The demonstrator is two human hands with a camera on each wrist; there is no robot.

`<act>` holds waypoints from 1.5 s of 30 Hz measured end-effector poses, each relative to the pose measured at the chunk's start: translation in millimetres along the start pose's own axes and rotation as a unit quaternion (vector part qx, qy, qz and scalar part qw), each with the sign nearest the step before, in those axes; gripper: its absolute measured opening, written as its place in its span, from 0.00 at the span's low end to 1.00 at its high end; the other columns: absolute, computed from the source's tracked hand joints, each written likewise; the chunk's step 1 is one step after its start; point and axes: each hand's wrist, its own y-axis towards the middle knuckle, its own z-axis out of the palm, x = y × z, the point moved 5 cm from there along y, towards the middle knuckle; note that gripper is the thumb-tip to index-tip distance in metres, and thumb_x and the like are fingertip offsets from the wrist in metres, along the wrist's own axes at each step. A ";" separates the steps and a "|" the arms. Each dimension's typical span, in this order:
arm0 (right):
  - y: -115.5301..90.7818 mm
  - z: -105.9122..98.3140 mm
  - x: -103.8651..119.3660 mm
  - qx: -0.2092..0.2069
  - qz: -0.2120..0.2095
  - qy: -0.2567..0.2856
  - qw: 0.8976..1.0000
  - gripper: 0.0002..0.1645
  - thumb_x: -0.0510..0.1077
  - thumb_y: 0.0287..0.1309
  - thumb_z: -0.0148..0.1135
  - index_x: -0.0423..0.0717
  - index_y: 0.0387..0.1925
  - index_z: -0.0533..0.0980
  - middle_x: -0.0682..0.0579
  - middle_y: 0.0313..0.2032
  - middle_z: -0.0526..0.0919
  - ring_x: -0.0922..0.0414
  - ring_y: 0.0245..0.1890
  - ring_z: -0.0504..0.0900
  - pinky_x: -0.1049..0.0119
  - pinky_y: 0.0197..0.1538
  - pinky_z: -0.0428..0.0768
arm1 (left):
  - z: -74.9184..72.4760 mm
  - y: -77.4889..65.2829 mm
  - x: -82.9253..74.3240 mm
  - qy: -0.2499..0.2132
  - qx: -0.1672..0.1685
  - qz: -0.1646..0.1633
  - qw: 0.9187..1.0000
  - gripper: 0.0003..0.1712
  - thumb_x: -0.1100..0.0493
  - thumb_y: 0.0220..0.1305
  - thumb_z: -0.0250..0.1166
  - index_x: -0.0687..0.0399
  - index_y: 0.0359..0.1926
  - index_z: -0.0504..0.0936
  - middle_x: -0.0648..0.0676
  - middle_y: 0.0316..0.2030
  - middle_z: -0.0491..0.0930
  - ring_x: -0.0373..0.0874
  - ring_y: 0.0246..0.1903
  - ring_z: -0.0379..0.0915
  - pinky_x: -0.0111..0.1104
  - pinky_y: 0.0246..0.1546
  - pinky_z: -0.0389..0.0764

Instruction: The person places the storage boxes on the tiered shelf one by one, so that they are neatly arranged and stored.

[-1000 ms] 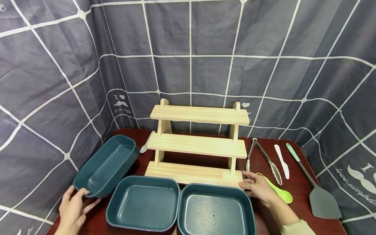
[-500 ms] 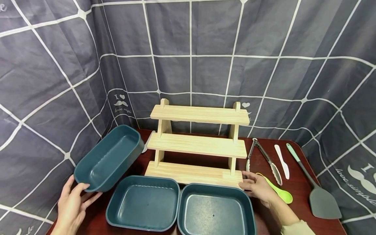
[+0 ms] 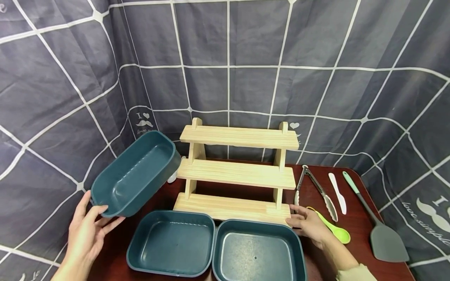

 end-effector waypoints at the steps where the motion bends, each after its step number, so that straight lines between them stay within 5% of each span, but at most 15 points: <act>1: 0.1 -0.2 -0.5 0.000 0.000 0.001 1.000 0.47 0.41 0.69 0.66 0.26 0.76 0.53 0.34 0.57 0.81 0.48 0.50 0.85 0.50 0.51 0.85 | 4.0 1.1 -2.5 -0.001 0.008 0.003 1.000 0.47 0.69 0.76 0.54 0.35 0.84 0.45 0.52 0.68 0.62 0.43 0.42 0.86 0.44 0.38 0.88; 13: 0.0 -2.2 -2.8 0.000 -0.003 0.009 1.000 0.46 0.41 0.70 0.66 0.26 0.76 0.52 0.34 0.57 0.81 0.49 0.50 0.85 0.52 0.50 0.85 | 55.8 20.9 -23.6 -0.018 0.076 0.002 0.997 0.45 0.67 0.76 0.55 0.33 0.84 0.49 0.57 0.67 0.64 0.44 0.38 0.87 0.44 0.39 0.88; 24: -0.6 -3.4 -3.0 -0.005 -0.003 0.011 1.000 0.46 0.41 0.69 0.66 0.26 0.76 0.53 0.34 0.56 0.81 0.49 0.50 0.85 0.52 0.50 0.85 | 119.4 53.5 -33.9 0.015 0.138 -0.001 0.990 0.43 0.67 0.74 0.55 0.36 0.83 0.53 0.60 0.62 0.72 0.46 0.41 0.88 0.46 0.39 0.88; 36: 1.1 -2.1 -3.4 -0.004 -0.007 0.015 1.000 0.46 0.41 0.70 0.66 0.27 0.76 0.53 0.33 0.58 0.80 0.51 0.49 0.85 0.54 0.49 0.85 | 190.1 89.5 -28.6 0.069 0.194 -0.004 0.979 0.45 0.65 0.67 0.58 0.36 0.81 0.58 0.68 0.64 0.71 0.49 0.39 0.89 0.49 0.38 0.87; 45: 1.5 -0.5 -3.9 -0.007 -0.012 0.021 1.000 0.46 0.41 0.69 0.66 0.27 0.76 0.54 0.35 0.56 0.81 0.52 0.48 0.85 0.56 0.48 0.86 | 238.3 119.8 -25.6 0.123 0.232 0.011 0.965 0.46 0.63 0.64 0.60 0.37 0.81 0.59 0.62 0.67 0.70 0.58 0.42 0.87 0.51 0.41 0.86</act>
